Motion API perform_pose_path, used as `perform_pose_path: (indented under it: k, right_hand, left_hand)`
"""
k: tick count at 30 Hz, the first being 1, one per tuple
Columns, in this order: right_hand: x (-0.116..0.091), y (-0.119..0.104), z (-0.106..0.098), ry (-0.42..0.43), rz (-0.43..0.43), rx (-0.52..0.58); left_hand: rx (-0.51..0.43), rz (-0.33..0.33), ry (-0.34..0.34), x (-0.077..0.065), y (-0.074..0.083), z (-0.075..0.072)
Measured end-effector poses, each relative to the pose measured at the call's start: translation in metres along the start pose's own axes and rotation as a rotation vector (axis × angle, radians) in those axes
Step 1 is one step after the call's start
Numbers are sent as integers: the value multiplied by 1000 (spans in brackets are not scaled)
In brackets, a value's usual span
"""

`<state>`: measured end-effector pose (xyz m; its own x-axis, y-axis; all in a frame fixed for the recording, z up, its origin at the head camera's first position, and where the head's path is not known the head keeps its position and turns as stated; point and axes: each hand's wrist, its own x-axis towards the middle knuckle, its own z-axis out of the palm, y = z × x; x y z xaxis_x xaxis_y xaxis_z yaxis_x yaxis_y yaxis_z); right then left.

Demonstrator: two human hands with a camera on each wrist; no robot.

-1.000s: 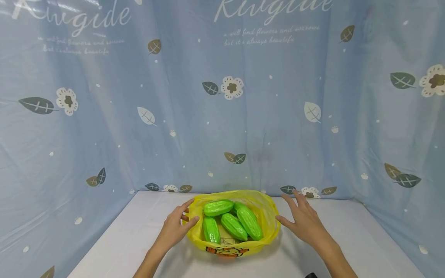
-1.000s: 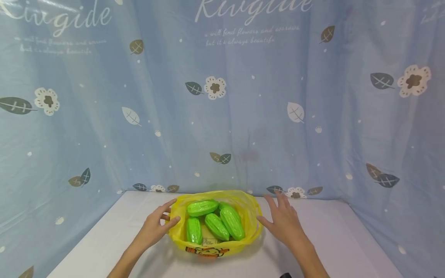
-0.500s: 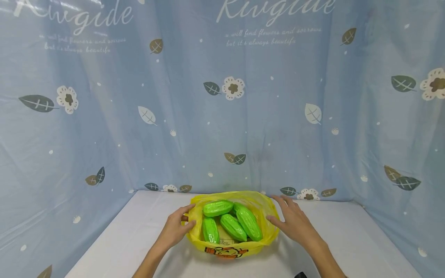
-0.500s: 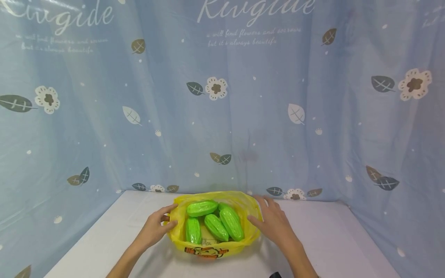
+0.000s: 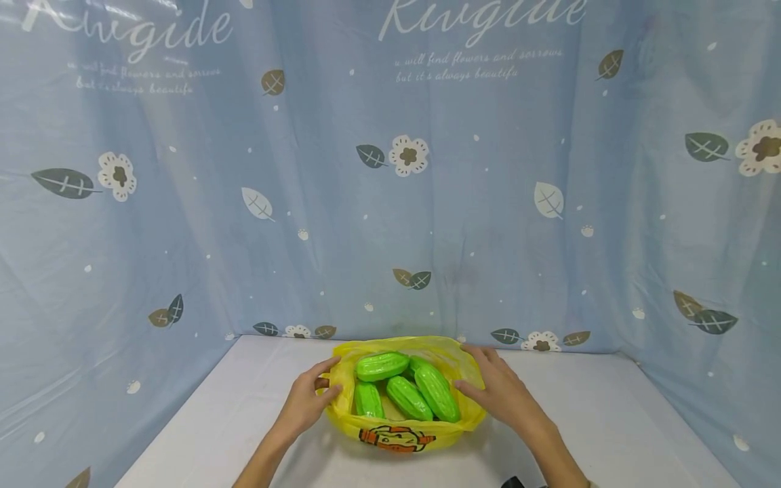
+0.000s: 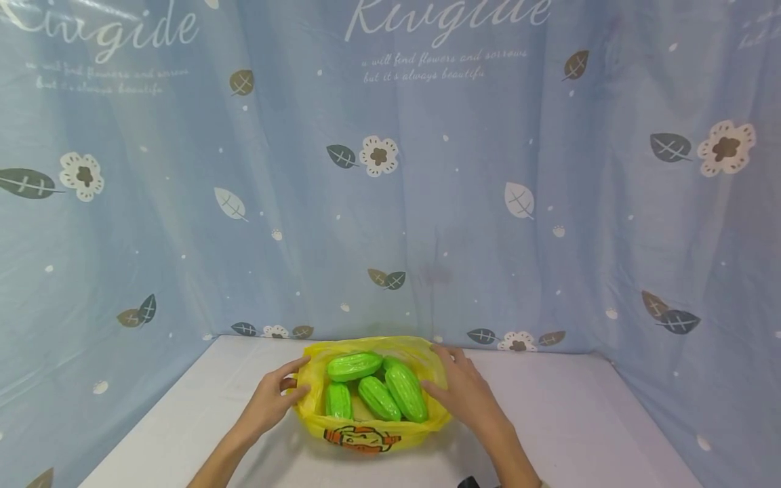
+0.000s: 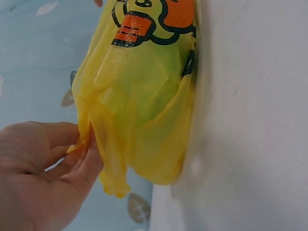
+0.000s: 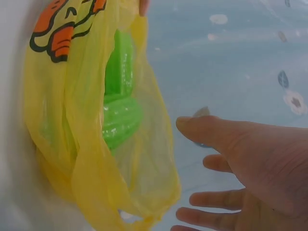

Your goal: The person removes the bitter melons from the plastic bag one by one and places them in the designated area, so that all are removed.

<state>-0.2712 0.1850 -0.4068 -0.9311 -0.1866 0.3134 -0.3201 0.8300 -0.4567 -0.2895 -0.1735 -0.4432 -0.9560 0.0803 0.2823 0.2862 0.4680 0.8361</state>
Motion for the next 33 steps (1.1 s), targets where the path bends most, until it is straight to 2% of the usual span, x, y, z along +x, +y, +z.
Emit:
perform_pose_path:
  k: [8,13,20,33]
  right_hand:
    - [2,-10,6,6,-8,1]
    - [5,-16,9,26,-10,-9]
    - [10,-19,17,-36,6,56]
    - [9,-19,33,-81,-52,120]
  left_hand:
    - [-16,29,-27,-1,-1,0]
    - [-29,4,-54,-2,1,-2]
    - [-67,-21,-101,-2,2,-4]
    - [-123,-28,-187,-1,0,-8]
